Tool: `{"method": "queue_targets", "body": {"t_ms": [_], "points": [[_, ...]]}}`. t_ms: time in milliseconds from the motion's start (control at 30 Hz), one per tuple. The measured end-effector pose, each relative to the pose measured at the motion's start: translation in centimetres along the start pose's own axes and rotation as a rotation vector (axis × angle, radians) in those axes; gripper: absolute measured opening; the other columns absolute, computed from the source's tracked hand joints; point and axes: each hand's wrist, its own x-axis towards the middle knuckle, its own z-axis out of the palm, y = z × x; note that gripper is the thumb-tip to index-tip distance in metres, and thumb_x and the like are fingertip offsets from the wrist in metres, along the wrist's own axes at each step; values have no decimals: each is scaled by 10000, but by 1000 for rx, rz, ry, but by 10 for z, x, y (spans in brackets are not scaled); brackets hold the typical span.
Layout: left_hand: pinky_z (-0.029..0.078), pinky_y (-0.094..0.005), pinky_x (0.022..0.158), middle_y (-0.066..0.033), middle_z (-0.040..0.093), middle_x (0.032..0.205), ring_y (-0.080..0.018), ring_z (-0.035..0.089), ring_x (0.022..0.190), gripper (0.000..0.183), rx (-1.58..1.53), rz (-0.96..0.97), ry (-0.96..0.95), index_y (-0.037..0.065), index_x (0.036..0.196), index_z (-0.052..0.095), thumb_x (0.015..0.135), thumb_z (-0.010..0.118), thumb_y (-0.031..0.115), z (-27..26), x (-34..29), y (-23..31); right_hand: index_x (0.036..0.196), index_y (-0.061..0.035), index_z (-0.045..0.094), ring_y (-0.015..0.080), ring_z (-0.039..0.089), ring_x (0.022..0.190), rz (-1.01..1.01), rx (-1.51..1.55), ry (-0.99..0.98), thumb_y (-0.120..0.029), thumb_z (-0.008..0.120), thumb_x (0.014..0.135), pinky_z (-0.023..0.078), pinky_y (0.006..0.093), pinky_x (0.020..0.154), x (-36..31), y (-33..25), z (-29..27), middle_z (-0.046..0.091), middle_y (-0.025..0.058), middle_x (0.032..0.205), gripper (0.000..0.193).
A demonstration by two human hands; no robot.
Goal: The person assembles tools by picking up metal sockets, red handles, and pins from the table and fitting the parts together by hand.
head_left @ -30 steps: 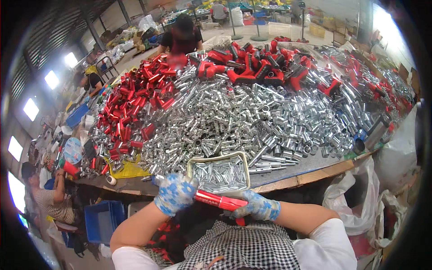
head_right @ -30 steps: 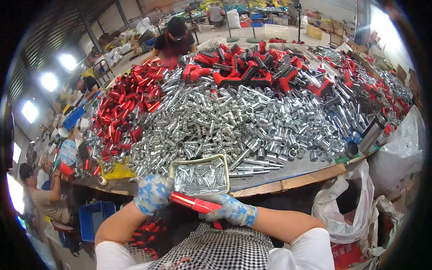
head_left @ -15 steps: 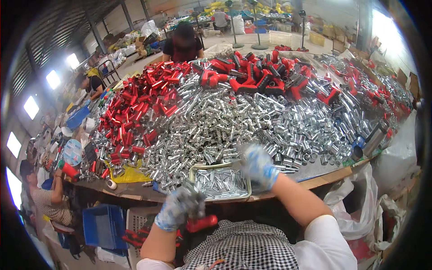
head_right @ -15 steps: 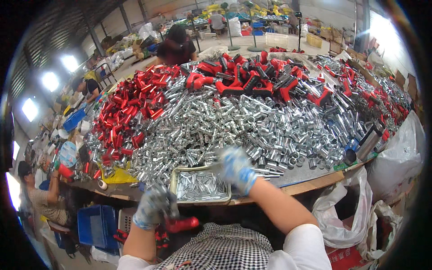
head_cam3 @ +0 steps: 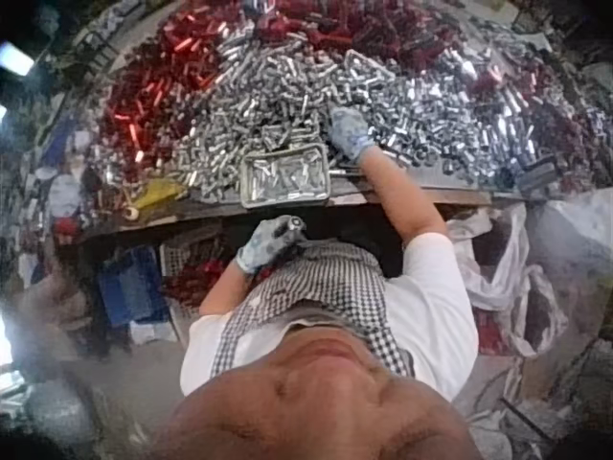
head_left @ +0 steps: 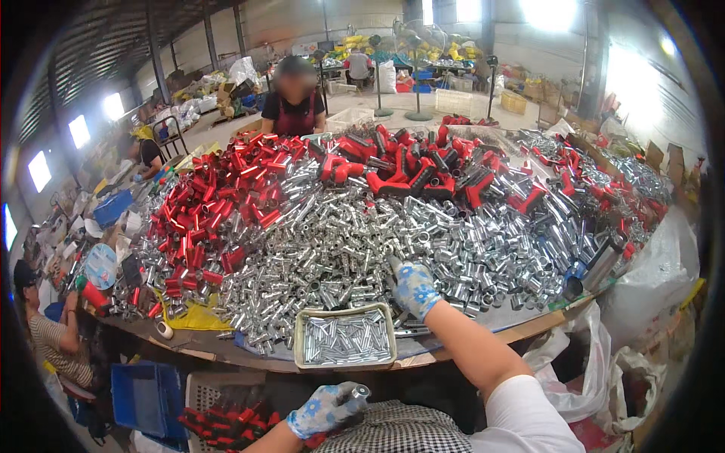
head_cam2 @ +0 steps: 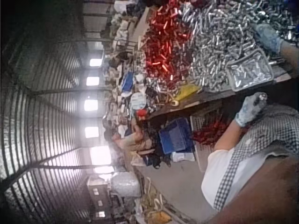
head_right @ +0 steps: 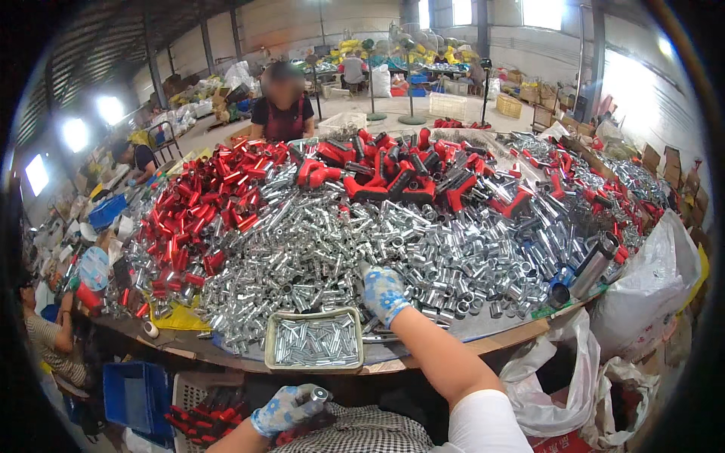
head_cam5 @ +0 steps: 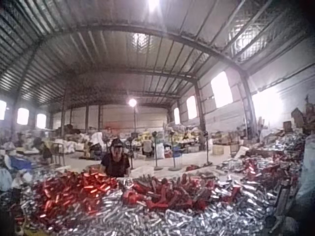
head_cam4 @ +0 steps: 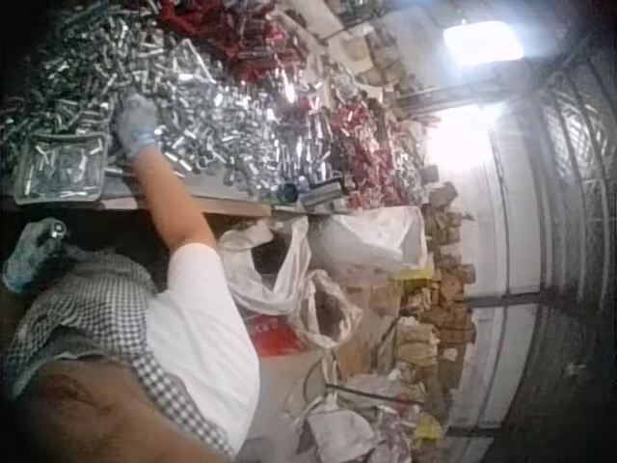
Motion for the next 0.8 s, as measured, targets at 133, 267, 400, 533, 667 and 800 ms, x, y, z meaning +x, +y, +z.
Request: {"method": "queue_targets", "body": {"t_ms": [133, 267, 400, 533, 667, 800], "points": [[520, -323, 861, -116, 693, 1032, -196, 667, 954, 474, -277, 148, 134, 20, 1344, 495, 957, 603, 272, 9, 3, 5, 1137, -75, 670, 348, 653, 915, -85, 264, 20, -164, 613, 887, 512, 445, 826, -17, -19, -41, 682, 187, 939, 271], [513, -320, 875, -124, 677, 1073, -193, 663, 962, 481, -193, 65, 215, 27, 1363, 484, 966, 589, 277, 9, -2, 6, 1157, -87, 673, 263, 661, 1000, -241, 982, -612, -177, 624, 889, 510, 364, 904, -59, -58, -91, 694, 155, 1031, 287], [471, -369, 959, -201, 614, 1216, -306, 609, 1131, 509, -96, 120, 183, 43, 1382, 467, 965, 590, 306, 11, 13, 17, 1178, -90, 663, 300, 660, 1011, -493, 807, -803, -173, 615, 887, 511, 387, 908, -95, -82, -80, 691, 153, 1067, 306], [474, -413, 954, -233, 606, 1213, -372, 591, 1151, 475, -51, 159, 160, 41, 1357, 477, 960, 588, 277, 10, 20, 2, 1256, -82, 604, 335, 654, 1019, -524, 785, -786, -187, 627, 879, 509, 408, 906, -95, -78, -83, 682, 180, 1073, 393], [498, -458, 880, -222, 643, 1096, -421, 615, 1035, 383, 128, 259, 195, 13, 1236, 533, 943, 599, 251, 11, 20, 2, 1364, -84, 508, 333, 641, 1059, -429, 635, -818, -188, 632, 877, 498, 406, 923, -86, -87, -102, 661, 200, 1129, 514], [509, -388, 809, -187, 658, 1012, -317, 657, 951, 411, 82, 260, 287, 10, 1229, 548, 960, 609, 314, 9, 14, 19, 1444, -74, 415, 282, 614, 1100, -358, 650, -1046, -231, 660, 893, 466, 371, 982, -56, -66, -121, 620, 182, 1222, 623]]}}
